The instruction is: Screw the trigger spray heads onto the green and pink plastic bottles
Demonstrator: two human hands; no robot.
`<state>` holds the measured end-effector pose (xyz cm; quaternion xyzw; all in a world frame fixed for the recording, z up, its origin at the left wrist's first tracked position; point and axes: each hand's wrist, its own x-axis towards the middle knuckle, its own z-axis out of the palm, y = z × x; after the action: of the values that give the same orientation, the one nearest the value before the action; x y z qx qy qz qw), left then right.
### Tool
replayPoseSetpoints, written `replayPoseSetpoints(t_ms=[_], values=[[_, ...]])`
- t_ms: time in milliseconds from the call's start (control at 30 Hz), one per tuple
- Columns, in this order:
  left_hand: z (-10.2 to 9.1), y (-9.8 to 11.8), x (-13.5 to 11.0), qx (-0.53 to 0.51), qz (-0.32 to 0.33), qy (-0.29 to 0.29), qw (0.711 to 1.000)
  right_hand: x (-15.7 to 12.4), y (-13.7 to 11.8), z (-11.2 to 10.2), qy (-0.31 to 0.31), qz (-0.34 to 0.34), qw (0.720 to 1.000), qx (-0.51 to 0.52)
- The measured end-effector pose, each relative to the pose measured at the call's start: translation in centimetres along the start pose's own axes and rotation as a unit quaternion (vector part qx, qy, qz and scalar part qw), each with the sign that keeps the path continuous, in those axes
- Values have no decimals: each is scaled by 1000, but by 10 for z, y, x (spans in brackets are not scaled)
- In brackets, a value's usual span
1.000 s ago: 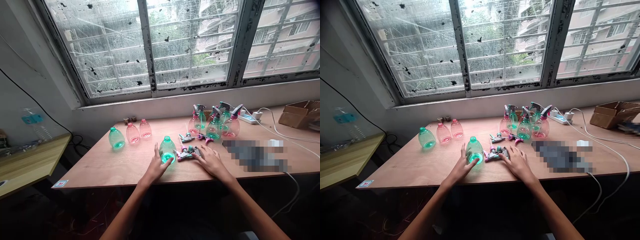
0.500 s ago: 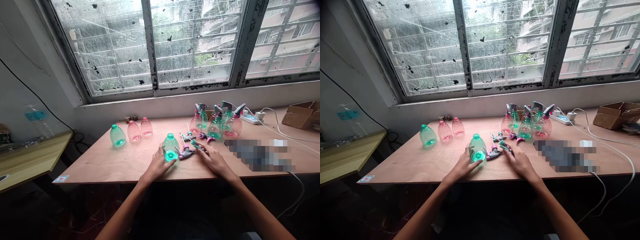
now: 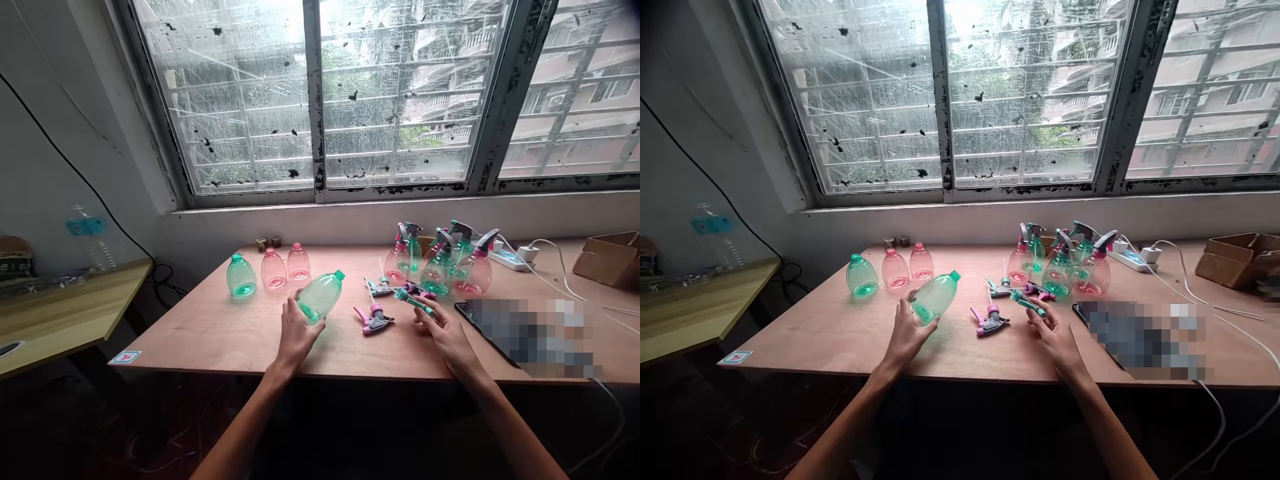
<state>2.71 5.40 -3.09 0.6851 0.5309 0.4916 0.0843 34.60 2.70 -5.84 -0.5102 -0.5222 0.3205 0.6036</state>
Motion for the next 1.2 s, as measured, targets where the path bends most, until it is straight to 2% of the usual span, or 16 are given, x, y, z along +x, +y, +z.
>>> replayPoseSetpoints(t_ms=[233, 600, 700, 800, 967, 1200], values=[[13, -13, 2, -34, -42, -26, 998, -1, 2, -3, -12, 14, 1000, 21], [10, -10, 2, -67, 7, -64, 996, -3, -4, -1, -37, 7, 999, 12], [9, -6, 2, -77, 34, -101, 991, 0, 1, -1, 6, 17, 997, 69], [6, 2, 0, -82, 76, -161, 981, 0, 1, 1, 47, 56, 985, 157], [0, 17, -7, -76, 153, -263, 950, -6, -11, 3, -4, 102, 980, 172], [-2, 23, -9, -99, 133, -301, 939, -7, -9, -7, -89, 76, 989, 86]])
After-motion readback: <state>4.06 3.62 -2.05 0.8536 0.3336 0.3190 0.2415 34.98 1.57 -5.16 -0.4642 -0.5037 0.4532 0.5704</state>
